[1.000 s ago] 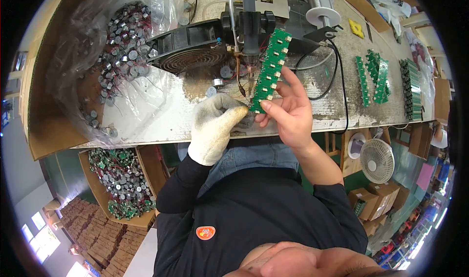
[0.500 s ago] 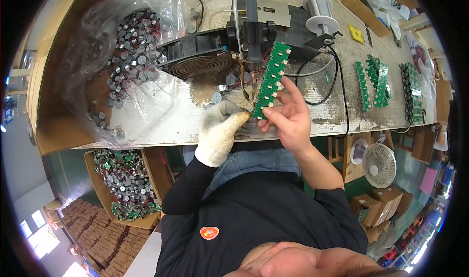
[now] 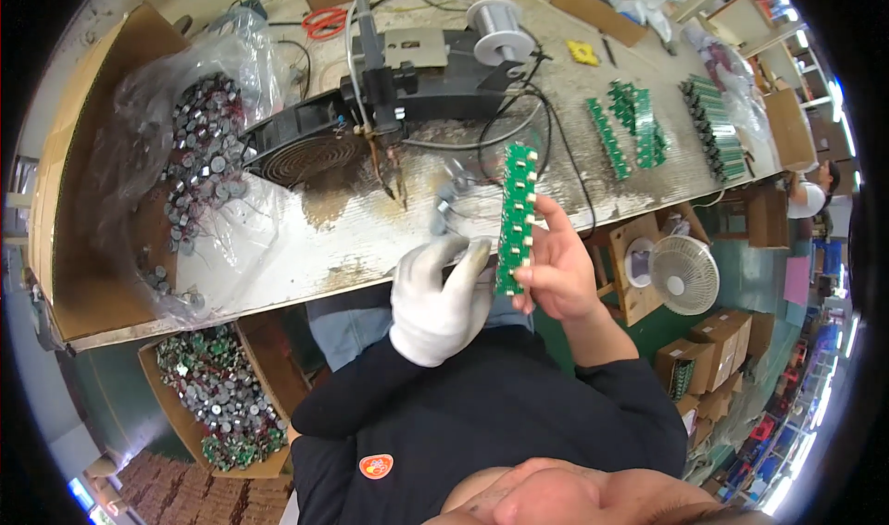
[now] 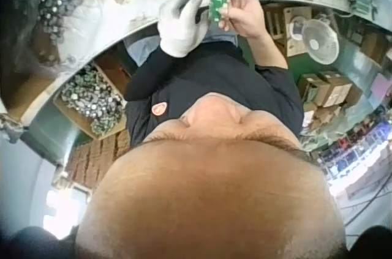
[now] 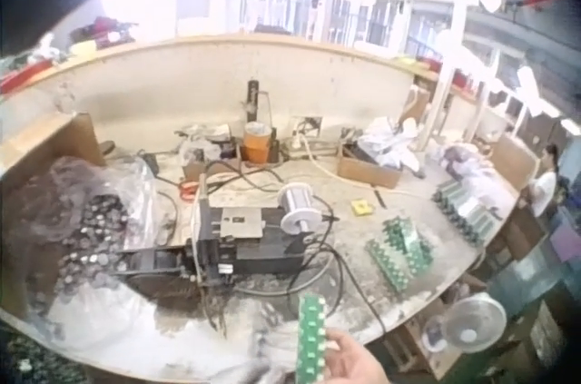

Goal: The person picks up a motor from a bag, positions its wires against a circuit board, and solders them together using a soldering station before setting the board down.

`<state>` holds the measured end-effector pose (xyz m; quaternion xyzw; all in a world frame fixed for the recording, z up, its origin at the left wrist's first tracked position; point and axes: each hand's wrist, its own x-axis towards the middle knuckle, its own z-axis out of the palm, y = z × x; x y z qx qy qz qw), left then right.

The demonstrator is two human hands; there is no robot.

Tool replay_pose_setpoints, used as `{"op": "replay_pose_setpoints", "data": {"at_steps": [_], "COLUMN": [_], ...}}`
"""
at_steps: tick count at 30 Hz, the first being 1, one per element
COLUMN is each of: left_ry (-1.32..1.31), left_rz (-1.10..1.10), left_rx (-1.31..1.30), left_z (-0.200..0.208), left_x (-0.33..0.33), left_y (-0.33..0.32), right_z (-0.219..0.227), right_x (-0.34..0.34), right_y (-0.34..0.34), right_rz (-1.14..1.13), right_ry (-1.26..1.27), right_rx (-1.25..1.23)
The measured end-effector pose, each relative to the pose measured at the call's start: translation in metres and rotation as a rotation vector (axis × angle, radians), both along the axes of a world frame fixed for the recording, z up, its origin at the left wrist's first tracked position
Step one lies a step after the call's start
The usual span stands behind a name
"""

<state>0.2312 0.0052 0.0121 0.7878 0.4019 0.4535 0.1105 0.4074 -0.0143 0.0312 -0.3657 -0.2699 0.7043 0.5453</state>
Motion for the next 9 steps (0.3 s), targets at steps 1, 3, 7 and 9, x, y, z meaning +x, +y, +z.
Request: {"op": "replay_pose_setpoints", "data": {"at_steps": [1,3,7,9], "left_ry": [0.0,-0.009,-0.266,-0.447], "left_rz": [0.009,-0.009,-0.24,-0.368], "left_rx": [-0.047,-0.116,-0.221,-0.406], "left_z": [0.007,0.018,0.005,0.004], "left_x": [0.01,0.026,0.058,0.068], "left_y": [0.005,0.014,0.027,0.02], "right_z": [0.005,0.019,0.011,0.005], "right_x": [0.002,0.004,0.037,0.045], "right_y": [-0.005,-0.015,-0.022,-0.014], "right_rz": [-0.007,-0.041,-0.153,-0.38], "right_ry": [-0.05,-0.168,-0.543,-0.581], "right_rx": [0.036,0.118,0.4,0.349]}}
